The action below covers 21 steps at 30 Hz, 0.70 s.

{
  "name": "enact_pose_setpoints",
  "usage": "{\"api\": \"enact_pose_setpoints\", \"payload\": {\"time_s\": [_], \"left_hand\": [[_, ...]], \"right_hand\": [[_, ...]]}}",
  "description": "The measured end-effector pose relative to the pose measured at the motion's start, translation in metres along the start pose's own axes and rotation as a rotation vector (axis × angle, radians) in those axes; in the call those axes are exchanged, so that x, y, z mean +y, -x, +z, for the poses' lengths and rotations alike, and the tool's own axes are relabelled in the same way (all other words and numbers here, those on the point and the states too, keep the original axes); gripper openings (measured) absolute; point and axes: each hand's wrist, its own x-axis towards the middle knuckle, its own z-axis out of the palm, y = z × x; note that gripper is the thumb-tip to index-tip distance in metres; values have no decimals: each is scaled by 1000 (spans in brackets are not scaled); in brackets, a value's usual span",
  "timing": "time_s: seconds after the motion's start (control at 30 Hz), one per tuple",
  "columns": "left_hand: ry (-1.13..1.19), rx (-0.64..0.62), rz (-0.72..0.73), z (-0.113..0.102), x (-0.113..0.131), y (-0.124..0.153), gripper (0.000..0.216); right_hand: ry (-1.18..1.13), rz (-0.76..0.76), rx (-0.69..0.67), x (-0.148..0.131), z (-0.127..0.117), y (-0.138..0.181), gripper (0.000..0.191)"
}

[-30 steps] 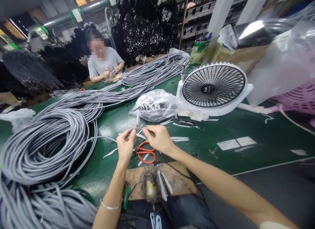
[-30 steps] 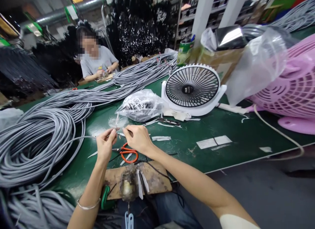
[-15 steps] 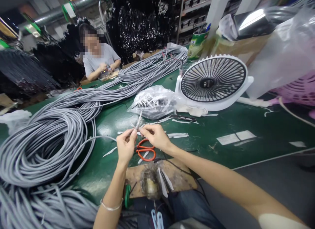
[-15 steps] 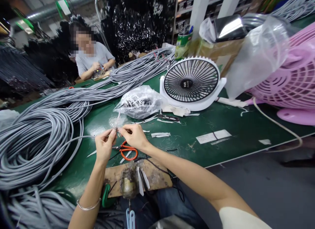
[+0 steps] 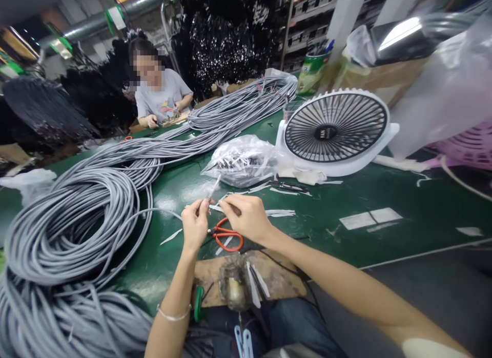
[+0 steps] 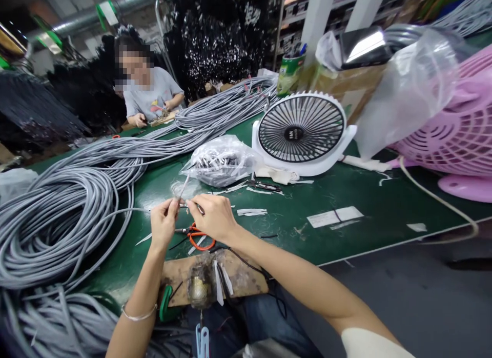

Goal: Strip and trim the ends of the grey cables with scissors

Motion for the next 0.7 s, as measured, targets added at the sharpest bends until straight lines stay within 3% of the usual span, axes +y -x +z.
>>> {"api": "enact_pose_setpoints", "payload": {"time_s": [0.1, 0.17, 0.33, 0.47, 0.57, 0.7], "left_hand": [[57, -26, 26, 1, 4, 6, 34], [68, -16, 44, 3, 6, 8, 34], [-50, -7, 160, 7, 8, 12, 22], [-118, 1, 248, 9, 8, 14, 17], [-44, 49, 220, 9, 7, 13, 13], [63, 33, 146, 7, 8, 12, 20]], "right_hand": [[-14, 136, -5, 8, 0, -5, 24], [-41, 147, 46, 9, 2, -5, 22], [30, -57, 184, 7, 4, 1, 15], [36, -81, 163, 8, 2, 2, 18], [-41, 15, 133, 6, 0, 0, 19], [-236, 291, 115, 1, -4, -6, 14]]}}
